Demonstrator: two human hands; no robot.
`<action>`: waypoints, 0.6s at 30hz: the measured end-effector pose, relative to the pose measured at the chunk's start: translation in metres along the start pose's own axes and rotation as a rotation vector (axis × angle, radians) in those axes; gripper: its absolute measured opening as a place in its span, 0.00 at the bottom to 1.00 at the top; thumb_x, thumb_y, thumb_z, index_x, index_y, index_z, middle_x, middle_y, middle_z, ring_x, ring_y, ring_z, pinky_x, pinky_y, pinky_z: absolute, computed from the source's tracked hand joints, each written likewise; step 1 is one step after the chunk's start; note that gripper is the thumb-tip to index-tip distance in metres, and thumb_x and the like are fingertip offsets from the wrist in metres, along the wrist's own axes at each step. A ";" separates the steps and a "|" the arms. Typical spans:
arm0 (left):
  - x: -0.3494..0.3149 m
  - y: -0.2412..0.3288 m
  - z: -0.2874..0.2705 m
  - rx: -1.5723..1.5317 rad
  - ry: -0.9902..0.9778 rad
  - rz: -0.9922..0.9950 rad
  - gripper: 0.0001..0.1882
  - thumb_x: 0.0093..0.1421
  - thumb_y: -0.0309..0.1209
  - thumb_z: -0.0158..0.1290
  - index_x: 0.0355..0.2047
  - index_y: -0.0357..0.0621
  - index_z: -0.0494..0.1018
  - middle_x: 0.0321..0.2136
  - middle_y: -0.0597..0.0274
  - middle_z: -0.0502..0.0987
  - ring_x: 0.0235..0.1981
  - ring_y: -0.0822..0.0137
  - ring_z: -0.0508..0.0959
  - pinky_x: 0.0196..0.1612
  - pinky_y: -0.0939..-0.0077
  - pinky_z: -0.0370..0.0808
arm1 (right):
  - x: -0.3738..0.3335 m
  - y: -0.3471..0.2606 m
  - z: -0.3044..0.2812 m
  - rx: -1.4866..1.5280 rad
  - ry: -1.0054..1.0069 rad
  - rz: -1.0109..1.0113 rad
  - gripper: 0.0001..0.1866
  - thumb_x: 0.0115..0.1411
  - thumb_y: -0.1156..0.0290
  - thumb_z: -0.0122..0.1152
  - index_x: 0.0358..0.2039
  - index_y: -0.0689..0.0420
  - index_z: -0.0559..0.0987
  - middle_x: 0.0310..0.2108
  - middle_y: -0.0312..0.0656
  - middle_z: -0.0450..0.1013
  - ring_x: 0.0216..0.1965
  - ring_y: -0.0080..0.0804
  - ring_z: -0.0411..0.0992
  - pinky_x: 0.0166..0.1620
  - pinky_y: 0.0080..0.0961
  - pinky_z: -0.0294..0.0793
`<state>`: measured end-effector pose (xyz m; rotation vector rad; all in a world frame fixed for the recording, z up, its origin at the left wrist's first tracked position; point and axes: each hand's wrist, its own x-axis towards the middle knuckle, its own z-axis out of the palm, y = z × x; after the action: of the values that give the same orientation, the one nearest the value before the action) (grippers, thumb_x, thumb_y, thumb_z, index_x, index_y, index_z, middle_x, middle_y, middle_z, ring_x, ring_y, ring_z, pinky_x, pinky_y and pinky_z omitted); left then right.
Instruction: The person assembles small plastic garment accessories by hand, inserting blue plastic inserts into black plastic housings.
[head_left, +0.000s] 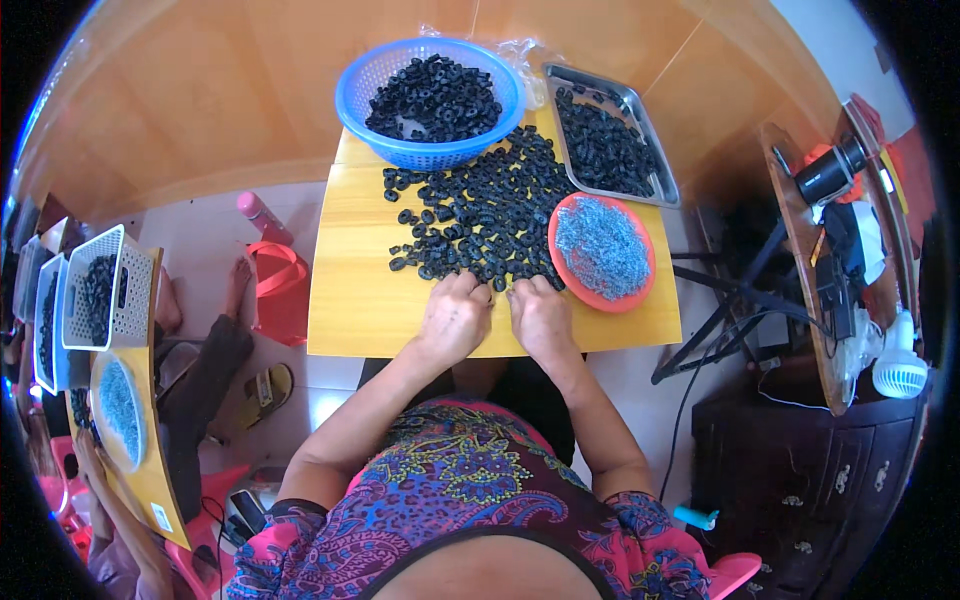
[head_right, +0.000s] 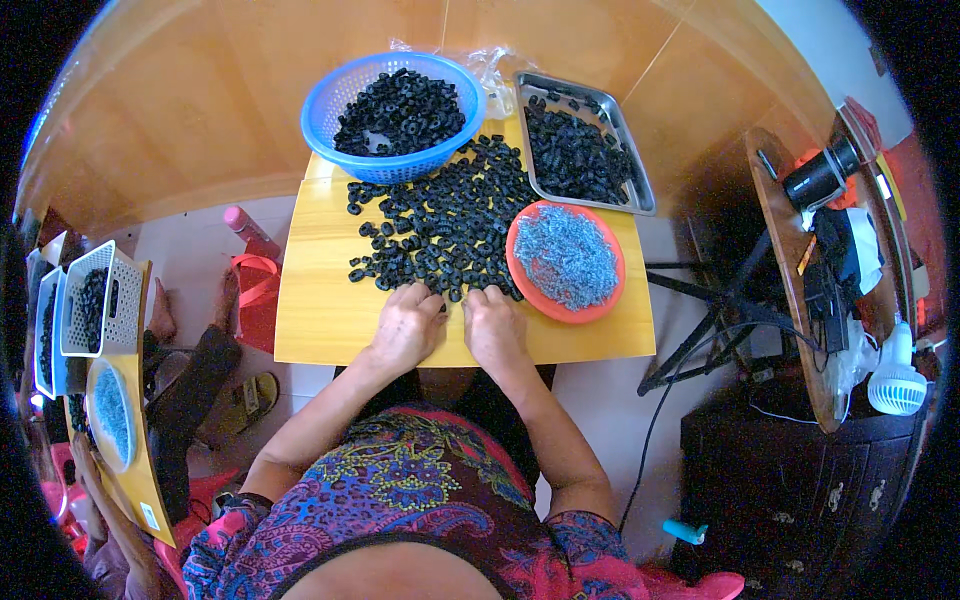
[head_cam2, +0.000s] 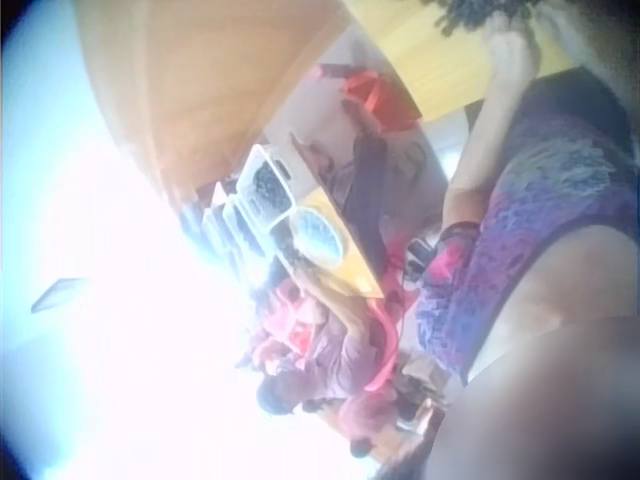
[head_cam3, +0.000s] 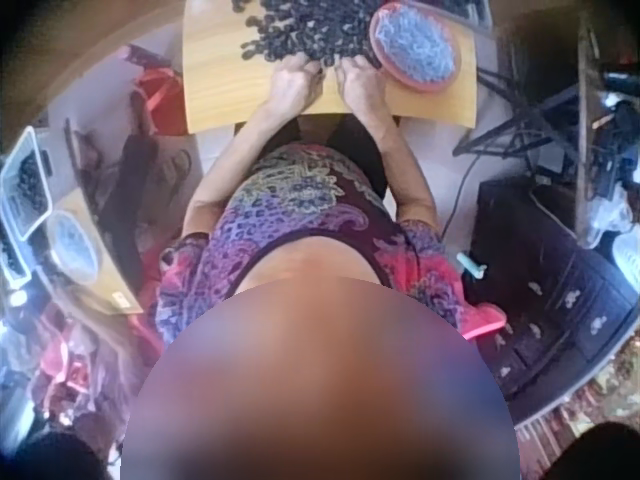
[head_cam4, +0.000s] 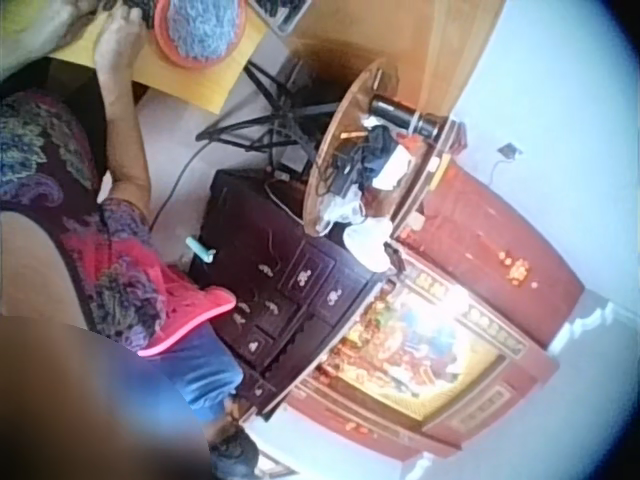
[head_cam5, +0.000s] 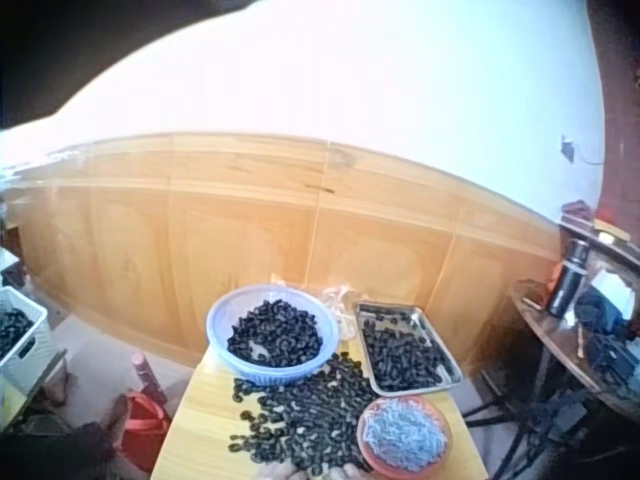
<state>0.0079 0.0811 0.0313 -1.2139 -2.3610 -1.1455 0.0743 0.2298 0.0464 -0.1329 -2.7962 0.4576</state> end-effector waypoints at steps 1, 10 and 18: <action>-0.001 -0.001 0.000 0.015 0.011 0.008 0.06 0.42 0.21 0.56 0.24 0.38 0.73 0.22 0.54 0.68 0.26 0.54 0.71 0.30 0.63 0.69 | 0.001 0.000 0.003 -0.025 0.011 -0.010 0.05 0.53 0.72 0.58 0.25 0.59 0.73 0.25 0.47 0.69 0.27 0.47 0.71 0.30 0.40 0.70; -0.032 -0.015 -0.028 -1.435 0.093 -0.783 0.06 0.61 0.24 0.49 0.38 0.37 0.74 0.28 0.60 0.76 0.27 0.72 0.75 0.31 0.78 0.72 | 0.003 -0.028 -0.024 0.431 0.067 0.001 0.03 0.53 0.79 0.57 0.29 0.63 0.73 0.27 0.50 0.72 0.30 0.48 0.71 0.33 0.38 0.69; -0.045 -0.017 -0.037 -1.508 0.182 -0.711 0.08 0.60 0.21 0.49 0.40 0.34 0.74 0.29 0.59 0.77 0.27 0.73 0.74 0.32 0.81 0.72 | 0.017 -0.077 -0.029 0.705 -0.054 -0.038 0.03 0.55 0.79 0.58 0.27 0.63 0.73 0.21 0.39 0.69 0.20 0.22 0.65 0.23 0.21 0.64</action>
<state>0.0178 0.0220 0.0225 -0.2830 -1.5114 -3.3153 0.0638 0.1684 0.1021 0.0916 -2.5013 1.4027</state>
